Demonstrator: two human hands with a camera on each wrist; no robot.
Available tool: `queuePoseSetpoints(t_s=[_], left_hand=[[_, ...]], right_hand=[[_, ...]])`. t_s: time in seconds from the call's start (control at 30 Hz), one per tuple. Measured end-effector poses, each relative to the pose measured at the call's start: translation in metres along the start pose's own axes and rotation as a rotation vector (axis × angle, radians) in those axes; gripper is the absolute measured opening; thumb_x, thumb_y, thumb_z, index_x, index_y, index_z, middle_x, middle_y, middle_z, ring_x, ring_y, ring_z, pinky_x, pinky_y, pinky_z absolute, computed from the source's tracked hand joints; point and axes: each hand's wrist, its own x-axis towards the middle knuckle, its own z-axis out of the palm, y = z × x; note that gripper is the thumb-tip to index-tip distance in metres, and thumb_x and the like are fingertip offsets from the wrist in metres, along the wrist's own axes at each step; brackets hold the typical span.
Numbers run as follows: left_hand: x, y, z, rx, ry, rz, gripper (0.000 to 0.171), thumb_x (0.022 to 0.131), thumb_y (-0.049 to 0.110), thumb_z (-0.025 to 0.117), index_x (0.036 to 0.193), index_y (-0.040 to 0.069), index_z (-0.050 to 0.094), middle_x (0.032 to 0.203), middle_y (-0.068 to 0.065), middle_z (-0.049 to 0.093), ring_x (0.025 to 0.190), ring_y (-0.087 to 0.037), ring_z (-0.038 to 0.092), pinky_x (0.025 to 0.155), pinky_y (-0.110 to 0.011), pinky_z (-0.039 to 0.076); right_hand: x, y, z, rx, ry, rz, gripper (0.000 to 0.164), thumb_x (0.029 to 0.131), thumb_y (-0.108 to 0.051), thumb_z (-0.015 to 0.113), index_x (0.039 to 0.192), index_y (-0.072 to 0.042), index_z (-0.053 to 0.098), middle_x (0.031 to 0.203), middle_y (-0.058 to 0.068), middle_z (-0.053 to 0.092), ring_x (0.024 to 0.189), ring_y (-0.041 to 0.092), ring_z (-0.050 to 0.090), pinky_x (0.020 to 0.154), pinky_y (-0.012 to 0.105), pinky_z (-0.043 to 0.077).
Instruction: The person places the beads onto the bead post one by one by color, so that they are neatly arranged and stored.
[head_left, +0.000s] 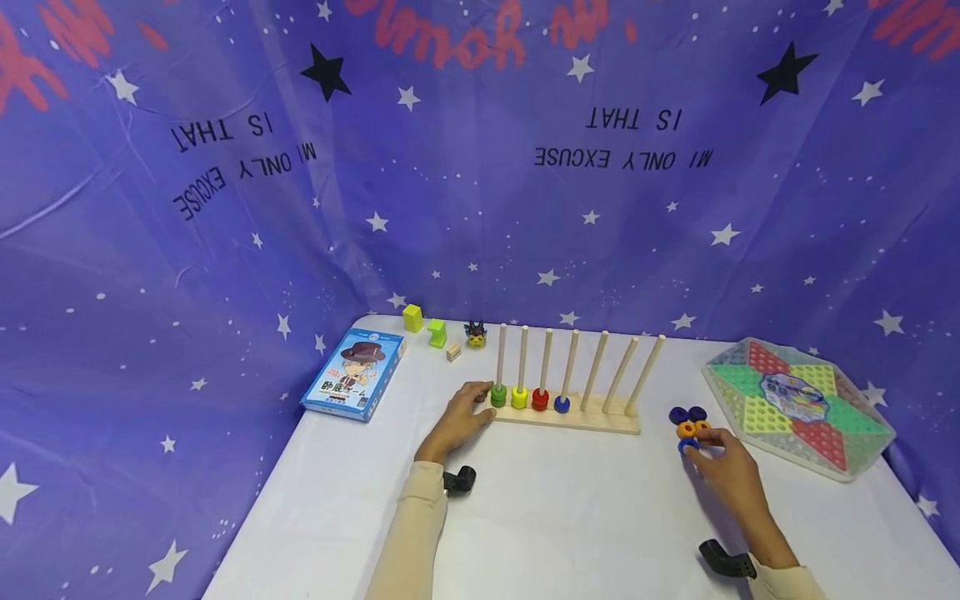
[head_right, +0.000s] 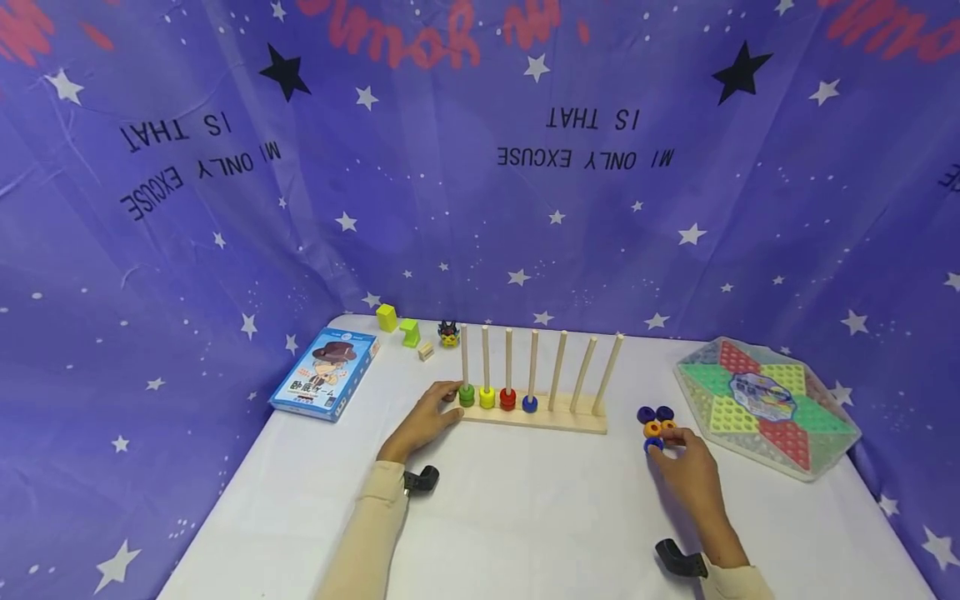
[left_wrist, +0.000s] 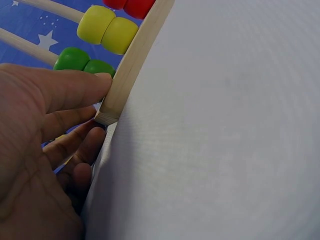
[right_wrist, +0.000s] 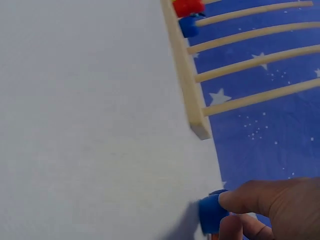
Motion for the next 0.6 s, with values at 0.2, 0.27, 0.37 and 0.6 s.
queuePoseSetpoints(t_s=[0.2,0.27,0.37,0.6], left_hand=[[-0.001,0.000,0.002,0.010,0.000,0.011,0.053,0.090,0.015,0.064,0.140,0.011,0.047,0.136,-0.006,0.047,0.118,-0.021,0.049,0.103,-0.045,0.034],[-0.001,0.000,0.001,0.010,0.002,0.013,0.053,0.090,0.015,0.064,0.140,0.011,0.048,0.136,-0.006,0.047,0.118,-0.021,0.049,0.103,-0.046,0.033],[-0.001,0.000,0.001,0.005,0.007,0.029,0.052,0.090,0.015,0.065,0.139,0.010,0.048,0.136,-0.007,0.047,0.117,-0.022,0.050,0.103,-0.047,0.032],[-0.001,-0.001,0.000,0.006,0.009,0.023,0.052,0.090,0.015,0.064,0.140,0.010,0.048,0.136,-0.007,0.047,0.117,-0.022,0.049,0.104,-0.047,0.031]], right_hand=[[0.000,0.004,0.009,-0.002,0.018,-0.014,0.042,0.088,-0.024,0.068,0.116,0.003,0.053,0.114,0.030,0.057,0.112,0.048,0.047,0.089,0.061,0.033],[0.000,0.002,0.009,-0.011,0.023,-0.017,0.041,0.087,-0.022,0.068,0.116,0.003,0.053,0.114,0.030,0.057,0.111,0.048,0.048,0.088,0.061,0.034],[0.000,-0.005,0.006,-0.014,0.025,-0.016,0.042,0.088,-0.024,0.068,0.119,0.001,0.053,0.114,0.028,0.057,0.092,0.039,0.058,0.076,0.050,0.046],[0.012,-0.044,-0.023,0.021,0.072,-0.075,0.047,0.091,-0.037,0.064,0.124,-0.004,0.057,0.112,0.021,0.059,0.068,0.017,0.054,0.049,0.029,0.042]])
